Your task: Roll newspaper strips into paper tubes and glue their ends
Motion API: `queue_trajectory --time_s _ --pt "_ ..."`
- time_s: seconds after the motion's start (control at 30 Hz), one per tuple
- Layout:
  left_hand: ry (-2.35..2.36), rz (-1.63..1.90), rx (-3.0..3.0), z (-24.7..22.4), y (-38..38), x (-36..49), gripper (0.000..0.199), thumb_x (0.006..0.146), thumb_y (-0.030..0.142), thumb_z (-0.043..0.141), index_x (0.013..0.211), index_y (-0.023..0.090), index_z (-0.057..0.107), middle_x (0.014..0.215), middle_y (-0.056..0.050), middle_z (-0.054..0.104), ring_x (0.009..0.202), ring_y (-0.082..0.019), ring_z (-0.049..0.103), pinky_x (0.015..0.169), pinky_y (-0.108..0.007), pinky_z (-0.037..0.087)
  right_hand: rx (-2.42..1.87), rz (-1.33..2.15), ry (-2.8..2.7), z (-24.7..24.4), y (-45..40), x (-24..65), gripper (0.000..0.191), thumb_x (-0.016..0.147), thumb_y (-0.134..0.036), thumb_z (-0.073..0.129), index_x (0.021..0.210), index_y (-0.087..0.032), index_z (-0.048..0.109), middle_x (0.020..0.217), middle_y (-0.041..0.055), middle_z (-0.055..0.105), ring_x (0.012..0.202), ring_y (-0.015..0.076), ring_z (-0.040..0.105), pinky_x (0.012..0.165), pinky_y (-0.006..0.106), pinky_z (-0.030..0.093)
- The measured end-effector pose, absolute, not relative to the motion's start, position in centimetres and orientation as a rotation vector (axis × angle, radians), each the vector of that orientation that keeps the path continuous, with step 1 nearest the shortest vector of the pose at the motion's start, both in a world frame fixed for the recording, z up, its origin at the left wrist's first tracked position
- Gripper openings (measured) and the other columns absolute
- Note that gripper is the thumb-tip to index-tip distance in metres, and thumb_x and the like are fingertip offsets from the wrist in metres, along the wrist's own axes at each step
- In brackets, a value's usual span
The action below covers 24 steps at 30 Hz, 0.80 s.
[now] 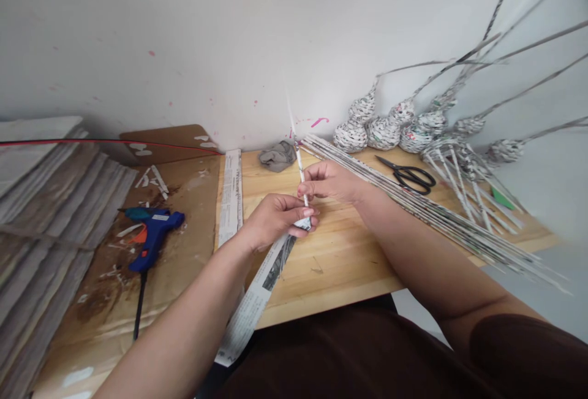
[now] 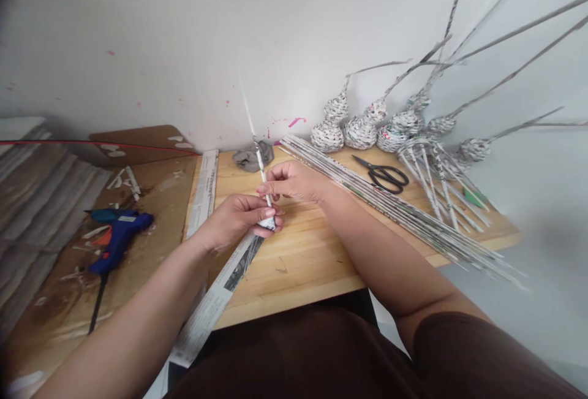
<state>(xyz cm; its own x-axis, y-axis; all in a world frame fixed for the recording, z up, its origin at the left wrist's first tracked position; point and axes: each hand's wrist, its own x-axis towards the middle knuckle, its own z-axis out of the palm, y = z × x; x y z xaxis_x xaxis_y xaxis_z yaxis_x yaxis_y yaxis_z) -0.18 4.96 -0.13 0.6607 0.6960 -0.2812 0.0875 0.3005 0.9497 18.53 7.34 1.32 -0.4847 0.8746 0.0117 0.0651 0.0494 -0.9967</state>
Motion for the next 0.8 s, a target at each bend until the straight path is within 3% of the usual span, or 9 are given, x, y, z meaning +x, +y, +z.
queue_trajectory --time_s 0.1,0.27,0.47,0.63,0.8 --pt "0.781 0.473 1.211 -0.17 5.02 -0.22 0.035 0.072 0.041 0.073 0.093 0.014 0.073 0.087 -0.01 0.071 0.081 -0.019 0.066 0.073 -0.035 0.055 -0.963 1.425 -1.639 1.46 7.25 18.36 0.029 0.072 -0.036 0.075 0.063 -0.012 0.059 0.059 -0.0018 0.058 0.053 0.0062 0.047 0.049 0.018 0.034" --pt "0.778 0.458 1.198 -0.03 5.0 -0.19 0.035 0.072 0.043 0.073 0.093 0.014 0.073 0.085 -0.01 0.071 0.08 -0.019 0.066 0.073 -0.035 0.055 -0.869 1.712 -1.659 1.68 7.21 19.05 0.029 0.081 -0.039 0.066 0.086 -0.011 0.068 0.065 0.0008 0.061 0.052 0.0055 0.046 0.044 0.018 0.028" --pt "0.764 0.452 1.209 -0.06 4.96 -0.12 0.035 0.073 0.042 0.072 0.094 0.014 0.072 0.086 -0.01 0.071 0.08 -0.019 0.066 0.073 -0.036 0.056 -0.973 1.624 -1.59 1.39 7.38 18.81 0.024 0.072 -0.034 0.074 0.075 -0.011 0.068 0.06 0.0003 0.061 0.052 0.0066 0.05 0.043 0.017 0.028" --pt "0.742 0.444 1.217 -0.08 5.0 -0.2 0.034 0.076 0.042 0.069 0.096 0.014 0.072 0.088 -0.01 0.071 0.082 -0.019 0.066 0.074 -0.036 0.055 -0.968 1.641 -1.587 1.91 7.26 18.71 0.028 0.07 -0.037 0.075 0.076 -0.012 0.065 0.061 0.0004 0.062 0.051 0.0072 0.051 0.04 0.017 0.026" --pt "0.786 0.466 1.298 -0.29 5.16 -0.15 0.031 0.073 0.042 0.071 0.086 0.013 0.071 0.084 -0.008 0.069 0.079 -0.017 0.064 0.071 -0.032 0.055 -1.023 1.42 -1.603 1.8 7.25 18.41 0.03 0.068 -0.034 0.078 0.064 -0.013 0.058 0.055 -0.002 0.059 0.05 0.0069 0.051 0.045 0.018 0.034"
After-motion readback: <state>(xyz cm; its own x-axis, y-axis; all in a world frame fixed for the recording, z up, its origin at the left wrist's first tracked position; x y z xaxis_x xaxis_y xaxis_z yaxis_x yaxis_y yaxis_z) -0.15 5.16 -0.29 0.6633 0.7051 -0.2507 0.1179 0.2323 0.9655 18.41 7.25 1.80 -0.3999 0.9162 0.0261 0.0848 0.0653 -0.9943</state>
